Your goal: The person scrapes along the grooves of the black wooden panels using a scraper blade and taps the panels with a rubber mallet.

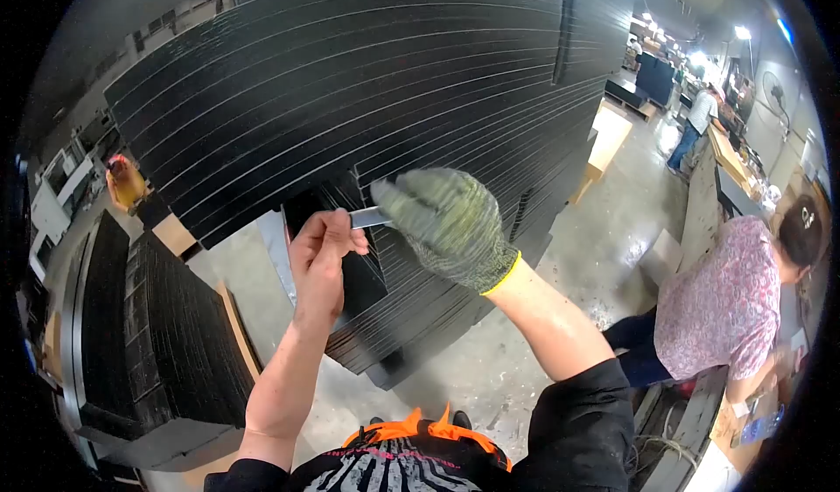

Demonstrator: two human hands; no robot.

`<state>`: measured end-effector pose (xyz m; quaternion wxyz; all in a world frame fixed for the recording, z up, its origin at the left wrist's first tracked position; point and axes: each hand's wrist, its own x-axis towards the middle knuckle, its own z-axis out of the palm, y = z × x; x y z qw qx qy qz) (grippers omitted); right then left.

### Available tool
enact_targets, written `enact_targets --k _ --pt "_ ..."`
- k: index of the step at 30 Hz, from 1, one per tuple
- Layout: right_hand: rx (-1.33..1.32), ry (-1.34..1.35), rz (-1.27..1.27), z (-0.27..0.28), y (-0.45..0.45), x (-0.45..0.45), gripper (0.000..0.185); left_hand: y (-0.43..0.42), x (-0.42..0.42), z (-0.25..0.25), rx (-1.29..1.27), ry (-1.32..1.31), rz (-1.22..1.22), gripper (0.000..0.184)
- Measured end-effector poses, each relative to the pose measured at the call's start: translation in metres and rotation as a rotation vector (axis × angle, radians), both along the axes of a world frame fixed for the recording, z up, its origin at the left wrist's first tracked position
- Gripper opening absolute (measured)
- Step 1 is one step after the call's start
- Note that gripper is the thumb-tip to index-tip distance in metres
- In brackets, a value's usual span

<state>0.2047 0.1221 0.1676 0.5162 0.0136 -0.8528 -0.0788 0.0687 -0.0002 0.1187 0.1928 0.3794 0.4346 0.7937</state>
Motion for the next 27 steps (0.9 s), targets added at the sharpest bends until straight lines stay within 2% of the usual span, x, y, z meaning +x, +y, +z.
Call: enact_targets --k 2,5,6,9,10,14,22,24,27 --pt "-0.389 0.169 0.129 -0.005 -0.006 -0.003 0.044 0.001 -0.005 0.000 0.015 0.038 0.041 0.024" --pt "-1.153 0.089 0.385 -0.014 -0.008 -0.003 0.037 0.002 -0.005 0.012 0.026 0.088 0.085 0.025" --pt "-1.287 0.086 0.453 -0.014 -0.012 -0.005 0.030 0.002 -0.005 0.012 0.012 0.101 0.110 0.025" --pt "-1.362 -0.006 0.634 -0.011 -0.013 -0.012 0.022 0.002 -0.008 0.012 0.003 0.185 0.145 0.025" --pt "-1.364 0.054 0.683 -0.013 -0.014 -0.018 0.018 0.002 -0.008 0.012 0.007 0.175 0.138 0.024" --pt "-1.281 0.060 0.440 0.002 -0.016 -0.023 0.023 0.001 -0.009 0.019 0.024 0.100 0.072 0.022" --pt "-1.278 0.159 0.462 0.014 -0.023 -0.036 0.022 0.012 -0.010 0.020 0.101 -0.086 0.012 0.019" --pt "-0.875 0.075 0.236 0.011 -0.017 -0.036 0.008 0.012 -0.012 0.017 0.069 -0.078 0.069 0.020" --pt "-0.194 0.238 0.052 -0.001 -0.001 -0.040 0.023 0.014 0.001 0.024 0.086 -0.150 0.139 0.022"
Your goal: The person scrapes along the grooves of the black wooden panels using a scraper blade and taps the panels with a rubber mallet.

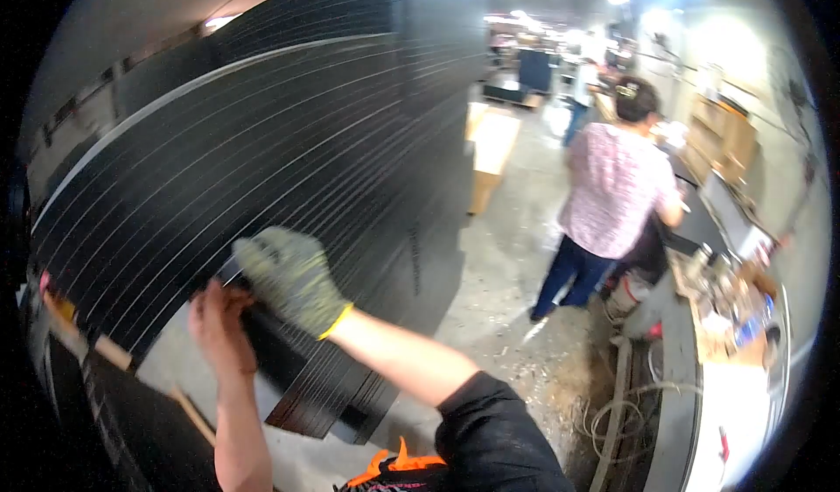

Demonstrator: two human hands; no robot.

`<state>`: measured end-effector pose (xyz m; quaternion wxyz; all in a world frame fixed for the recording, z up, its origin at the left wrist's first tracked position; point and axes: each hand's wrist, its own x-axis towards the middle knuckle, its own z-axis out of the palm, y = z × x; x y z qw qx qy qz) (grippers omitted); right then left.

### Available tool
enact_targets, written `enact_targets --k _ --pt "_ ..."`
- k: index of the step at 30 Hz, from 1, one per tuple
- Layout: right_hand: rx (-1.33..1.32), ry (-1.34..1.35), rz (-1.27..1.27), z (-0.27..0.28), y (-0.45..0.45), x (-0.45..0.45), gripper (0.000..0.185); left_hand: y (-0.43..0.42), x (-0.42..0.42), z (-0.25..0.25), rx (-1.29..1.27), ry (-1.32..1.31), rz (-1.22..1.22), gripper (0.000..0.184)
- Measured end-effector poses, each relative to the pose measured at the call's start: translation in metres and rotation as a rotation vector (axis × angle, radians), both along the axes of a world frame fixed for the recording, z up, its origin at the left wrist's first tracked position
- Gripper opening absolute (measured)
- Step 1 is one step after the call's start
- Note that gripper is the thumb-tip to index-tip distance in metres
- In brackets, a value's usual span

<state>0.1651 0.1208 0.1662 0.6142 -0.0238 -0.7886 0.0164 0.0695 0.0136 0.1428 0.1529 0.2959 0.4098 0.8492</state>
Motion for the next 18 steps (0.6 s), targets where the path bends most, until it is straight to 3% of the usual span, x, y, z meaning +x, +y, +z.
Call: enact_targets --k 3,4,7,10,11,14,15,16,18 --pt "-0.362 -0.026 0.203 0.001 -0.011 0.009 0.031 0.004 0.007 0.004 0.095 -0.044 -0.123 0.019" --pt "-0.097 0.027 0.078 -0.003 -0.009 -0.004 0.037 0.004 -0.004 0.003 0.079 -0.061 -0.121 0.020" --pt "-0.118 -0.056 -0.025 -0.009 -0.008 -0.012 0.040 0.007 -0.007 0.003 0.068 -0.085 -0.073 0.023" --pt "-0.122 -0.035 0.042 -0.014 -0.008 -0.006 0.043 0.007 -0.008 -0.003 0.069 -0.062 -0.094 0.021" --pt "-0.124 0.002 0.028 -0.013 -0.011 -0.005 0.028 0.002 -0.009 -0.006 0.026 -0.020 -0.097 0.020" --pt "-0.964 -0.059 0.247 -0.037 -0.029 -0.001 0.017 -0.010 -0.014 -0.024 -0.164 0.074 -0.133 0.016" --pt "-0.867 0.034 0.221 -0.053 -0.035 0.001 0.025 -0.016 -0.016 -0.035 -0.278 0.074 -0.141 0.014" --pt "-0.809 -0.005 0.093 -0.071 -0.039 0.003 0.022 -0.024 -0.020 -0.044 -0.397 0.067 -0.121 0.013" --pt "-0.809 -0.013 0.125 -0.086 -0.040 0.003 0.018 -0.031 -0.023 -0.054 -0.502 0.047 -0.158 0.011"
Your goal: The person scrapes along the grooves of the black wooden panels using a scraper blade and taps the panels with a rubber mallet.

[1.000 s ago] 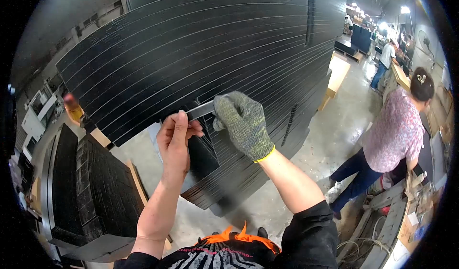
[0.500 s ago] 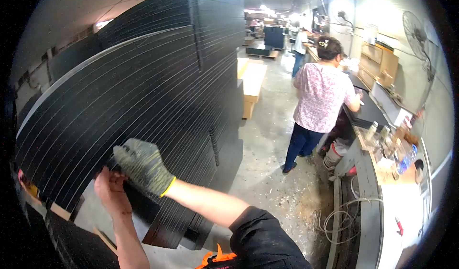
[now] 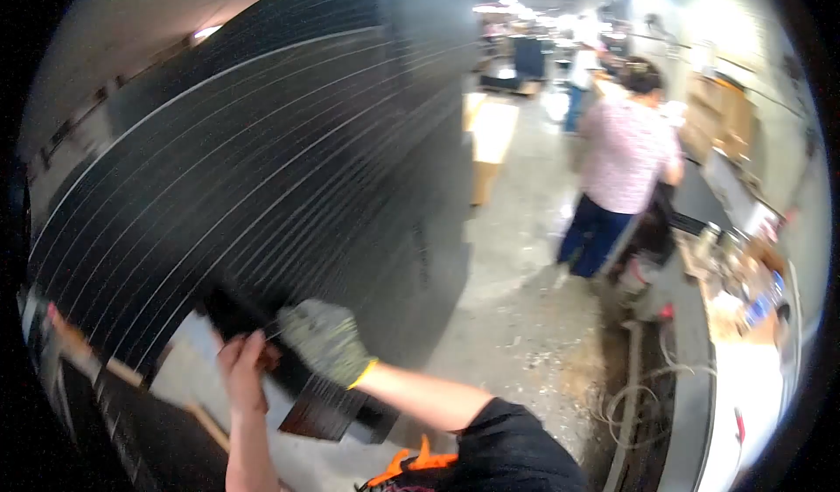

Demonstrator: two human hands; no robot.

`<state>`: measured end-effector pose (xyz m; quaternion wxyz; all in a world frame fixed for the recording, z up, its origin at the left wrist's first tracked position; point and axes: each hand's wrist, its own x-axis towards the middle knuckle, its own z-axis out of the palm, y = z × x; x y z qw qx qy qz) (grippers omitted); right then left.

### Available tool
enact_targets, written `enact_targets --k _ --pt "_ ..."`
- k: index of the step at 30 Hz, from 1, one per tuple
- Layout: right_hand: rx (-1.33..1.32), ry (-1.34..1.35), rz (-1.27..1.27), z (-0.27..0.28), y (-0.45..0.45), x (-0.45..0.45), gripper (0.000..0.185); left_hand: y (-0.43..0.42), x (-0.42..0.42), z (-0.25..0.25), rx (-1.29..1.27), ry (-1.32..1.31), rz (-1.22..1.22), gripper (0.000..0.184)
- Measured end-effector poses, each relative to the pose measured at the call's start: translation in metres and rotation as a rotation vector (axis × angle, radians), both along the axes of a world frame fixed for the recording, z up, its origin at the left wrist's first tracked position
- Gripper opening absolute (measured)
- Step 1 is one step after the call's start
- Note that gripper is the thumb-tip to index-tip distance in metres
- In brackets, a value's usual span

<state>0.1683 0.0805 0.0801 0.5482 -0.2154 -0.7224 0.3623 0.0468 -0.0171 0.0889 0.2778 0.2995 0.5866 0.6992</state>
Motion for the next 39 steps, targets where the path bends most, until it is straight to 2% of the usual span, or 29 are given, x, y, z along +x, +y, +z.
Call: enact_targets --k 1,2,4,5,6,8,9,14,16,17,19,21,22,24,25,27,29,30,31,33,36,37,39 --pt "0.380 -0.057 -0.108 0.000 0.006 -0.001 0.016 -0.001 0.001 0.005 0.071 -0.004 -0.005 0.012" --pt "0.001 0.096 0.098 0.016 0.002 -0.003 0.014 -0.001 0.002 0.014 0.133 -0.004 -0.015 0.013" --pt "-0.202 0.131 0.094 0.067 -0.010 0.002 0.021 0.001 0.006 0.042 0.257 0.048 -0.047 0.014" --pt "-0.222 0.171 0.173 0.060 0.004 -0.009 0.025 0.006 0.004 0.053 0.264 0.049 -0.037 0.014" --pt "-0.238 0.114 0.150 0.076 0.003 -0.007 0.028 0.008 0.002 0.059 0.279 0.048 -0.042 0.015" --pt "-0.082 0.039 0.023 0.076 0.009 -0.009 0.030 0.011 -0.002 0.053 0.301 -0.007 -0.088 0.017" --pt "-0.154 0.070 0.066 0.071 0.009 -0.012 0.030 0.015 -0.006 0.049 0.313 -0.036 -0.119 0.018" --pt "-0.647 0.141 0.272 -0.011 -0.006 0.001 0.028 -0.004 -0.006 -0.003 -0.195 0.123 -0.119 0.024" --pt "-0.611 0.114 0.254 -0.008 -0.009 0.005 0.028 -0.006 -0.007 -0.007 -0.248 0.122 -0.140 0.026" --pt "-0.593 0.106 0.242 -0.004 -0.009 0.006 0.028 -0.005 -0.008 -0.003 -0.150 0.130 -0.152 0.026" --pt "-0.141 0.108 0.097 0.029 -0.002 0.006 0.029 -0.002 -0.001 0.032 0.037 0.201 -0.145 0.027" --pt "-0.061 0.107 0.090 0.057 0.004 0.002 0.029 0.005 0.000 0.060 0.142 0.236 -0.098 0.026" --pt "-0.204 0.118 0.153 0.067 0.008 -0.001 0.028 0.009 -0.001 0.066 0.177 0.211 -0.083 0.026" --pt "-0.465 0.142 0.222 0.061 0.008 -0.001 0.027 0.007 0.003 0.051 0.066 0.267 -0.035 0.026" --pt "-0.574 0.158 0.230 0.043 0.003 -0.001 0.027 0.004 0.004 0.041 0.019 0.301 -0.011 0.027" --pt "-0.710 0.171 0.233 0.000 -0.007 0.000 0.027 -0.001 0.001 -0.008 -0.129 0.196 -0.037 0.025" --pt "-0.747 0.160 0.224 -0.036 -0.009 0.002 0.027 0.000 -0.002 -0.022 -0.181 0.132 -0.084 0.023" --pt "-0.685 0.159 0.221 -0.028 -0.010 0.005 0.027 0.000 -0.001 -0.020 -0.176 0.120 -0.094 0.023" --pt "-0.623 0.155 0.219 -0.011 -0.012 0.010 0.028 -0.001 0.002 -0.014 -0.171 0.105 -0.104 0.022" --pt "-0.425 0.079 0.150 0.025 -0.008 0.013 0.029 -0.004 0.008 0.023 0.010 0.161 -0.098 0.022" --pt "-0.360 0.097 0.163 0.073 -0.004 0.008 0.032 0.005 0.005 0.058 0.178 0.188 -0.068 0.023" --pt "-0.419 0.137 0.209 0.066 -0.003 0.005 0.032 0.012 0.000 0.053 0.173 0.168 -0.044 0.023" --pt "-0.535 0.221 0.292 0.041 0.008 -0.004 0.032 0.008 0.001 0.025 0.014 0.297 0.011 0.024"
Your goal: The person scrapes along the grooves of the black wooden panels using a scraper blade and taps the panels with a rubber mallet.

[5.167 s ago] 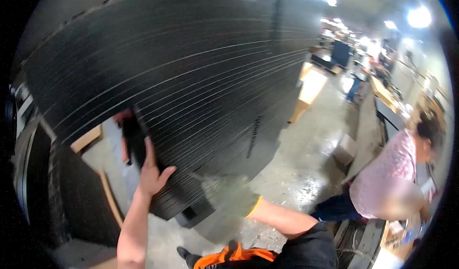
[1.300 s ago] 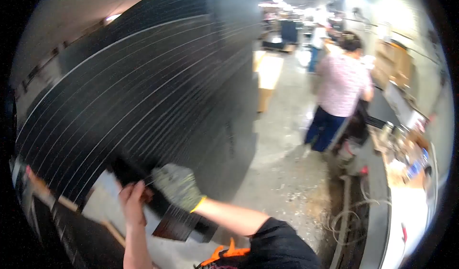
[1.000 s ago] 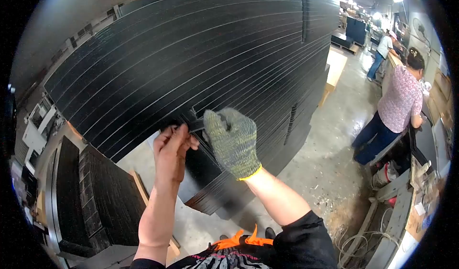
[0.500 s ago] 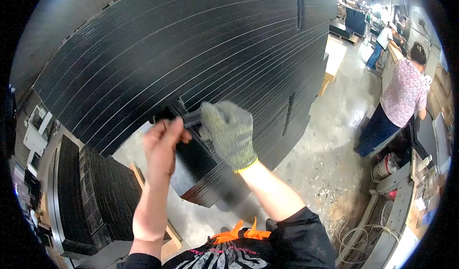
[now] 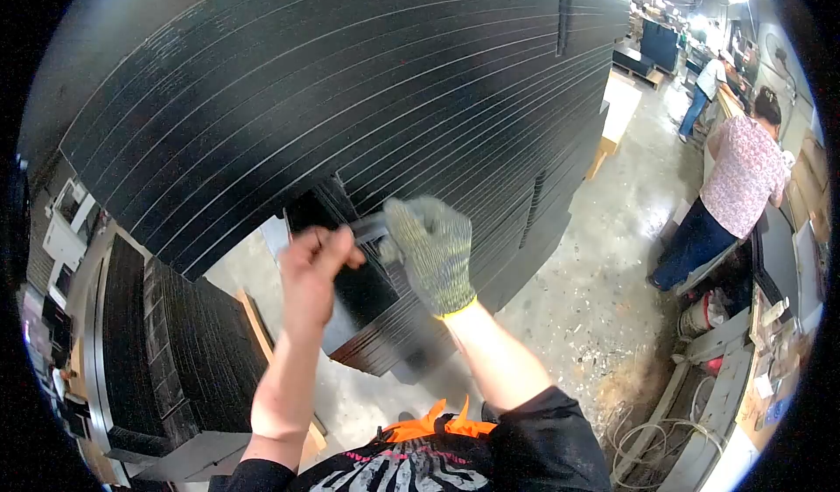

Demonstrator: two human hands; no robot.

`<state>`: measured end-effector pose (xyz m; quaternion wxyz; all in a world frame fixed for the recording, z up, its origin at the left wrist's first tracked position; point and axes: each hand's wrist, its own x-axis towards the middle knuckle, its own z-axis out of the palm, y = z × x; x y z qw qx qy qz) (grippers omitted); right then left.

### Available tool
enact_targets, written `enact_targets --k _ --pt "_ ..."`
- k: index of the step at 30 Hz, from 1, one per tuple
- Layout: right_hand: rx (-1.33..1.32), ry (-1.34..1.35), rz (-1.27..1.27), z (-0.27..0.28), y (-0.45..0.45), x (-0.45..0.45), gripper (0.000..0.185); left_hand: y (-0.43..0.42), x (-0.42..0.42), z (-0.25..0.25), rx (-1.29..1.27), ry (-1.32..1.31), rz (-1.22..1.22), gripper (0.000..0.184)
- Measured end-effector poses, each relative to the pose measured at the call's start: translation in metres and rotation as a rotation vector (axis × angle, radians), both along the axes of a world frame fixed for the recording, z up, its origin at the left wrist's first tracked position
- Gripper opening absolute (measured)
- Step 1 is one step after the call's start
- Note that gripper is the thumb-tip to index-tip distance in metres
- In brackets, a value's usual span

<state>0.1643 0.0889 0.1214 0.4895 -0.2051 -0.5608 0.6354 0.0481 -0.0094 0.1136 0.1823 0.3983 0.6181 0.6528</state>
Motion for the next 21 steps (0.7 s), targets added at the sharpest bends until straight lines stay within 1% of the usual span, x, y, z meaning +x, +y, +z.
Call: enact_targets --k 1,2,3,5,6,7,9,11,12,13,15,16,17,18,19,20,21 --pt "-0.078 -0.012 -0.017 -0.026 0.003 -0.003 0.031 -0.003 0.002 -0.017 -0.073 0.067 0.033 0.024" --pt "-0.157 -0.025 -0.034 -0.064 0.001 -0.004 0.030 -0.001 0.010 -0.036 -0.118 -0.010 0.047 0.023" --pt "-0.231 -0.039 -0.050 -0.085 -0.005 -0.001 0.029 -0.003 0.004 -0.058 -0.170 -0.105 -0.019 0.022" --pt "-0.209 -0.031 -0.029 -0.089 -0.013 0.010 0.028 -0.007 0.007 -0.071 -0.260 -0.122 0.013 0.022" --pt "-0.212 -0.030 -0.023 -0.086 -0.019 0.015 0.028 -0.008 0.009 -0.065 -0.246 -0.145 -0.026 0.022" --pt "-0.150 -0.039 -0.050 -0.074 -0.019 0.017 0.028 -0.007 0.009 -0.050 -0.173 -0.140 -0.054 0.022" --pt "-0.036 -0.076 -0.093 -0.027 -0.017 0.019 0.028 -0.007 0.010 -0.013 -0.038 -0.148 -0.101 0.021" --pt "0.026 -0.067 -0.079 0.011 -0.015 0.017 0.028 -0.003 0.009 0.016 0.113 -0.120 -0.099 0.020" --pt "0.056 -0.059 -0.072 0.018 -0.014 0.015 0.028 0.001 0.009 0.021 0.165 -0.130 -0.077 0.020" --pt "0.004 -0.046 -0.072 0.009 -0.014 0.011 0.028 0.006 0.005 0.018 0.118 -0.130 -0.046 0.021" --pt "-0.088 -0.018 -0.077 -0.023 -0.007 -0.001 0.028 0.002 0.006 -0.010 -0.021 -0.066 0.037 0.023" --pt "-0.220 -0.019 -0.056 -0.049 -0.012 -0.002 0.028 -0.002 0.011 -0.025 -0.109 -0.034 0.124 0.025" --pt "-0.237 0.000 -0.063 -0.075 -0.017 -0.004 0.027 -0.005 0.008 -0.048 -0.204 0.007 0.137 0.025" --pt "-0.267 -0.039 -0.060 -0.103 -0.024 -0.003 0.027 -0.012 0.008 -0.070 -0.258 -0.032 0.142 0.024" --pt "-0.292 -0.074 -0.060 -0.111 -0.027 -0.004 0.027 -0.014 0.009 -0.078 -0.308 -0.067 0.145 0.024" --pt "-0.258 -0.039 -0.055 -0.115 -0.024 -0.004 0.027 -0.014 0.007 -0.079 -0.247 -0.081 0.115 0.024" --pt "-0.229 -0.007 -0.054 -0.106 -0.024 -0.001 0.027 -0.016 0.009 -0.072 -0.192 -0.097 0.081 0.024"
